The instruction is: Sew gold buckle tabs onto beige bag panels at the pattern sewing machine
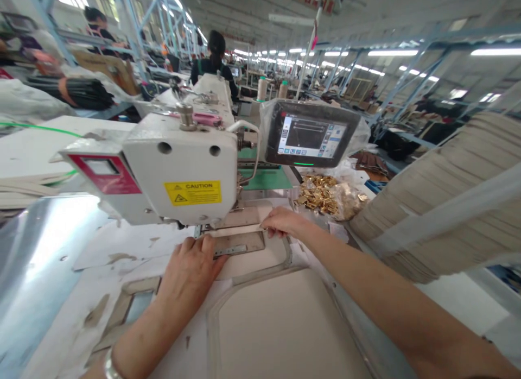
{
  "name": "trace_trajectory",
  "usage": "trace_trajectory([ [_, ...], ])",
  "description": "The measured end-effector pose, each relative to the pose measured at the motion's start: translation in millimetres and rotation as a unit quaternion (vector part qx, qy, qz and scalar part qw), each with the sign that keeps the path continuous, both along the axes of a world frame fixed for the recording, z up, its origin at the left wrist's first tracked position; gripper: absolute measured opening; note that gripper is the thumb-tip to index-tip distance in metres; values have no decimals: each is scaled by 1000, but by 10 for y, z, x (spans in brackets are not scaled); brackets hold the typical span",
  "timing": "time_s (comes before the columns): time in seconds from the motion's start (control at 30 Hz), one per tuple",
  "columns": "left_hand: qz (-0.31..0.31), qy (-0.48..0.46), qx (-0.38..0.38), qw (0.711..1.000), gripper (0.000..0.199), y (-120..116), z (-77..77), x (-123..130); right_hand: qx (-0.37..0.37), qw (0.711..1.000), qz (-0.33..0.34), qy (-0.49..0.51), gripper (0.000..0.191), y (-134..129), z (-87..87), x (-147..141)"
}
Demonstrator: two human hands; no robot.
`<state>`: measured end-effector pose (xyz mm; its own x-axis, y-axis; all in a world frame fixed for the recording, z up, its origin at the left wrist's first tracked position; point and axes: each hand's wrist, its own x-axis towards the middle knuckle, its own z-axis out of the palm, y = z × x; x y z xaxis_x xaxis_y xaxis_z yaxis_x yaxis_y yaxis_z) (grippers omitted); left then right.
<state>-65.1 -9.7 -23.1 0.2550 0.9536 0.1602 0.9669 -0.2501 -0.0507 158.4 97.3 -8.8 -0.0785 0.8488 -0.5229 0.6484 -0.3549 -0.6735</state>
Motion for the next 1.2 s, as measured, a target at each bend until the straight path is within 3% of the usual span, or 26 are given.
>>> trace_trajectory([
  [0.47, 34, 17, -43, 998, 46, -22, 131, -595, -27, 999, 23, 20, 19, -61, 55, -628],
  [0.77, 55, 53, -15, 997, 42, -47, 185, -904, -54, 996, 49, 49, 12, -16, 2, -998],
  [0.9, 45, 45, -15, 998, 35, 3, 201, -888, -54, 996, 45, 51, 11, 40, 7, -984],
  [1.2, 14, -20, -49, 998, 38, 47, 178, -600, -71, 997, 27, 17, 22, 73, 76, -605],
])
